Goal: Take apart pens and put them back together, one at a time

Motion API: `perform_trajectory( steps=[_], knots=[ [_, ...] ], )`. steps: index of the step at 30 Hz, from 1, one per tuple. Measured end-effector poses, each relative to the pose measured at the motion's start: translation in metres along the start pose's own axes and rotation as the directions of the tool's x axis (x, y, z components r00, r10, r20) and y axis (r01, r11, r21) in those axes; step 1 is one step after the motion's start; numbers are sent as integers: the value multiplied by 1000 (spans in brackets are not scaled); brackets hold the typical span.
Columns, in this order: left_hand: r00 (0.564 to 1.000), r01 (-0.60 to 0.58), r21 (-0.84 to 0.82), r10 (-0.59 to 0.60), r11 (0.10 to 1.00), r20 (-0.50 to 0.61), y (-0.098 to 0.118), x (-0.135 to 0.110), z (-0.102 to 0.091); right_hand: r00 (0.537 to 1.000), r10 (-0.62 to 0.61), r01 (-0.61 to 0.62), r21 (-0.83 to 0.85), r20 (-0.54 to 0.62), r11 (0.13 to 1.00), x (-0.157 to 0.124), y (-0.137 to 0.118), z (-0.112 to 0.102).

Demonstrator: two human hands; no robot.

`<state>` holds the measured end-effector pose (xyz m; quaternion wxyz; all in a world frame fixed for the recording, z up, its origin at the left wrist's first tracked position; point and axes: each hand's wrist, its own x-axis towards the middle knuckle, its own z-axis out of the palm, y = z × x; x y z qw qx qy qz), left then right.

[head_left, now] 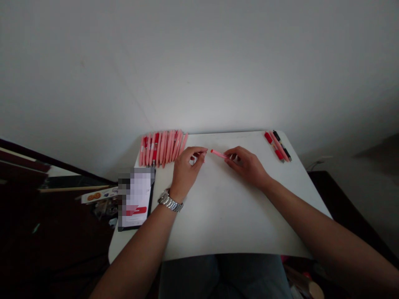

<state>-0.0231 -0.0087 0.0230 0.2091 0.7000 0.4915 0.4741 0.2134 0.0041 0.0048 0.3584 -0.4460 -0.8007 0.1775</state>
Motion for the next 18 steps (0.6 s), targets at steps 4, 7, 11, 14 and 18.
perform_trajectory(
  steps=[4, 7, 11, 14, 18],
  knots=[
    [1000, -18, 48, 19, 999, -12, -2, 0, 0, 999, 40, -40, 7, -27, 999, 0, -1, 1],
    [1000, -16, 93, 16, 996, -8, -4, 0, 0, 997, 71, -71, 11, -40, 997, 0, -2, 1],
    [1000, -12, 142, 12, 990, -1, -4, -1, -1, 994, 98, -97, 33, -42, 995, -1, -1, 1],
    [1000, -10, 177, 9, 984, 3, -5, -1, -1, 991, 123, -120, 66, -44, 991, -1, 0, 1],
    [1000, -13, 224, 11, 974, 7, -6, -1, -1, 987, 153, -148, 95, -47, 984, -1, 0, 1]
  ],
)
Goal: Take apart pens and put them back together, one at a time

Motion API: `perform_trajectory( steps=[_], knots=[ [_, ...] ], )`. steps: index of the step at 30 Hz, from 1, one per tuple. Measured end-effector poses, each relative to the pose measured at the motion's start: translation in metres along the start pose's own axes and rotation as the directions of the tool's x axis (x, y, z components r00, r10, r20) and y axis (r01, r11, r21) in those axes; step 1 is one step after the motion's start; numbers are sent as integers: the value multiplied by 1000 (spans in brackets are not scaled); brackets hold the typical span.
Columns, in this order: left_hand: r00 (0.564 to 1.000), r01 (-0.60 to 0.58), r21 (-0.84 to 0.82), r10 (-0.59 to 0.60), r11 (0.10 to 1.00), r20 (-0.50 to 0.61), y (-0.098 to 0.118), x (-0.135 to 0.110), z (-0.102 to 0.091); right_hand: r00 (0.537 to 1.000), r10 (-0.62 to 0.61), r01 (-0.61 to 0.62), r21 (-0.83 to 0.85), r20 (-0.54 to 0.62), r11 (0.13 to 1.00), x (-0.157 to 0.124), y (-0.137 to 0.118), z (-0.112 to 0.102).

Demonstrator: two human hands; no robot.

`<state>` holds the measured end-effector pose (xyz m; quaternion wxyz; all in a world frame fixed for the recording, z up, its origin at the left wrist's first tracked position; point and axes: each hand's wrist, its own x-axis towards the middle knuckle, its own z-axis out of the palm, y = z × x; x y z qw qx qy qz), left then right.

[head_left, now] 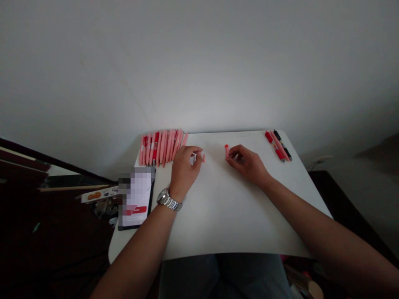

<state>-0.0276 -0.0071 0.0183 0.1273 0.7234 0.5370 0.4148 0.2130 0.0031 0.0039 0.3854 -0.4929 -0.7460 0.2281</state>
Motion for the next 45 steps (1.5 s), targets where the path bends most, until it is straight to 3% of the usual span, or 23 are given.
perform_trajectory(
  steps=[15, 33, 45],
  knots=[
    [997, -74, 264, 68, 962, 32, 0, -3, 0, 1000, 12, -12, 17, 2, 1000, 0, -2, 0],
    [992, -92, 292, 62, 952, 111, 4, -5, -1, 1000, 18, -18, 14, 11, 1000, 2, -6, 2],
    [992, -92, 252, 68, 963, 102, 4, -6, 1, 1000, 16, -16, 9, 16, 1000, 2, -7, 1]
  ],
)
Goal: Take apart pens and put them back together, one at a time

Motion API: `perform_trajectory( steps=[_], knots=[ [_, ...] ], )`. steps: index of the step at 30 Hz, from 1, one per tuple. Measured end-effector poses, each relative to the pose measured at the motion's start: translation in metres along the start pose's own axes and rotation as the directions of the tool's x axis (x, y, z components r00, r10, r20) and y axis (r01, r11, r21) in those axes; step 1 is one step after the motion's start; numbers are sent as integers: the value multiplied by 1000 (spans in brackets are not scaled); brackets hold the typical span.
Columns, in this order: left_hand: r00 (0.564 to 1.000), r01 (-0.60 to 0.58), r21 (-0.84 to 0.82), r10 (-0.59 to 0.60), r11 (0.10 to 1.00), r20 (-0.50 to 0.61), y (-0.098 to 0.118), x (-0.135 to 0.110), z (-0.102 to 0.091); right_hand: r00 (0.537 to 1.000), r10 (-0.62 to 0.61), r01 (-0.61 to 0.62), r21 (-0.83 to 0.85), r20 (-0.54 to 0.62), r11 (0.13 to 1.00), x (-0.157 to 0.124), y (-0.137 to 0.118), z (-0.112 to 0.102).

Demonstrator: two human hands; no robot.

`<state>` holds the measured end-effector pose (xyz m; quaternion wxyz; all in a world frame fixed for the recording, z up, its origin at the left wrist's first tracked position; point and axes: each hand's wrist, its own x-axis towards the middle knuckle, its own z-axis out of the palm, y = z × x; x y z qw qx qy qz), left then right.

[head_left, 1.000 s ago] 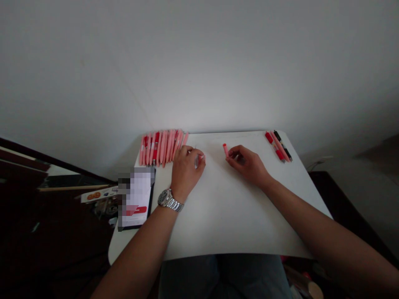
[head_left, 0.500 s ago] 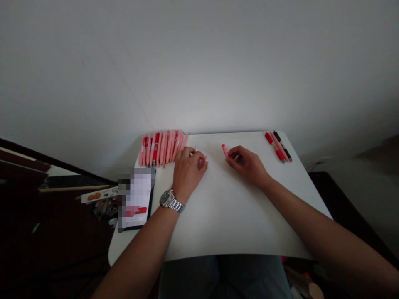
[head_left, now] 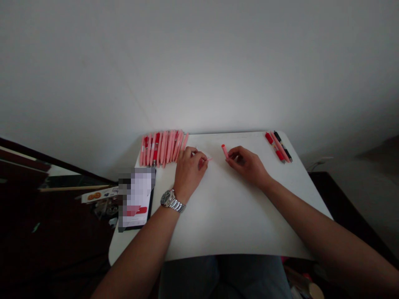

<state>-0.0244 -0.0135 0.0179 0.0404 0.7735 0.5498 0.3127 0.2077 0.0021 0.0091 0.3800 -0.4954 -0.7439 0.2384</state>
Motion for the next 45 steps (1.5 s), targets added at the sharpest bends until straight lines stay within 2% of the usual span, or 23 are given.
perform_trajectory(
  steps=[11, 17, 24, 32, 45],
  knots=[
    [996, 17, -203, -34, 979, -84, -2, 4, 2, 1000, -16, 16, -18, -3, 1000, -1, 3, -1],
    [986, 61, -431, -122, 900, -114, -2, 5, 2, 998, -63, 63, -14, -10, 998, -2, 5, -3],
    [984, 40, -587, -135, 809, -119, 0, 7, 3, 996, -88, 88, -19, -7, 996, -2, 6, -3],
    [979, 47, -640, -164, 767, -124, 1, 8, 3, 993, -121, 120, -38, -1, 992, -2, 6, -3],
    [989, 14, -562, -95, 827, -115, 1, 5, 2, 989, -145, 146, -36, 19, 989, -1, 6, -3]
  ],
)
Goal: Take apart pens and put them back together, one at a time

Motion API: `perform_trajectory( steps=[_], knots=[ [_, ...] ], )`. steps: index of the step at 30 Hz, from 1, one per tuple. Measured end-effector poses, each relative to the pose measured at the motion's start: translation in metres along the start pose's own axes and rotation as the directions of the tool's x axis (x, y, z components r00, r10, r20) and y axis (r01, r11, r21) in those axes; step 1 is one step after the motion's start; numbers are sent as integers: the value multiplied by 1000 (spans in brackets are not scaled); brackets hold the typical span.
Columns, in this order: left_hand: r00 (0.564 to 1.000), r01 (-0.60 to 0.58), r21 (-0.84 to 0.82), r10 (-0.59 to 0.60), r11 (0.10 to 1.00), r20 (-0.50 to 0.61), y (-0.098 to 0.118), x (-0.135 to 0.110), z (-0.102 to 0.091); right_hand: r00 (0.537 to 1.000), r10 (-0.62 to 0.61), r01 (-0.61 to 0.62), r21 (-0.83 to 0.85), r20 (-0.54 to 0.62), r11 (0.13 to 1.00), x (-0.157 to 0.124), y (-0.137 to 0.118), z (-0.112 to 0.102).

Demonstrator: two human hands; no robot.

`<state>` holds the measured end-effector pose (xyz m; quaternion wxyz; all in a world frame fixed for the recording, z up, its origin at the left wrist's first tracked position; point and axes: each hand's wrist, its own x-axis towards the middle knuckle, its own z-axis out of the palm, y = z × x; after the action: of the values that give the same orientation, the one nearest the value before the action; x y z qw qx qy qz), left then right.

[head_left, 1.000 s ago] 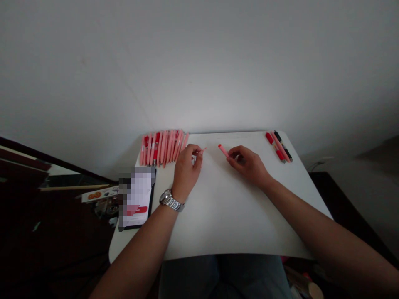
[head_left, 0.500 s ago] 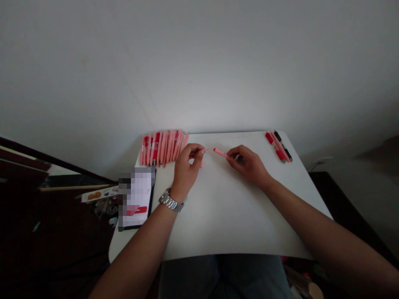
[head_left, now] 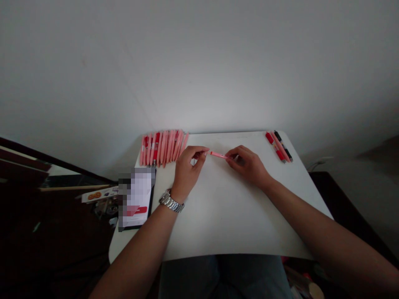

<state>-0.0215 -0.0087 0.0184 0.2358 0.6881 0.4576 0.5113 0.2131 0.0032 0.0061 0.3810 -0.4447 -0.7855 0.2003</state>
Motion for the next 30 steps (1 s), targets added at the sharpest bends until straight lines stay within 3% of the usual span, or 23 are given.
perform_trajectory(
  steps=[30],
  knots=[
    [999, 29, -28, -29, 999, 28, 1, 0, 1, 999, -37, 37, 20, 31, 999, 0, -3, 0]
  ],
)
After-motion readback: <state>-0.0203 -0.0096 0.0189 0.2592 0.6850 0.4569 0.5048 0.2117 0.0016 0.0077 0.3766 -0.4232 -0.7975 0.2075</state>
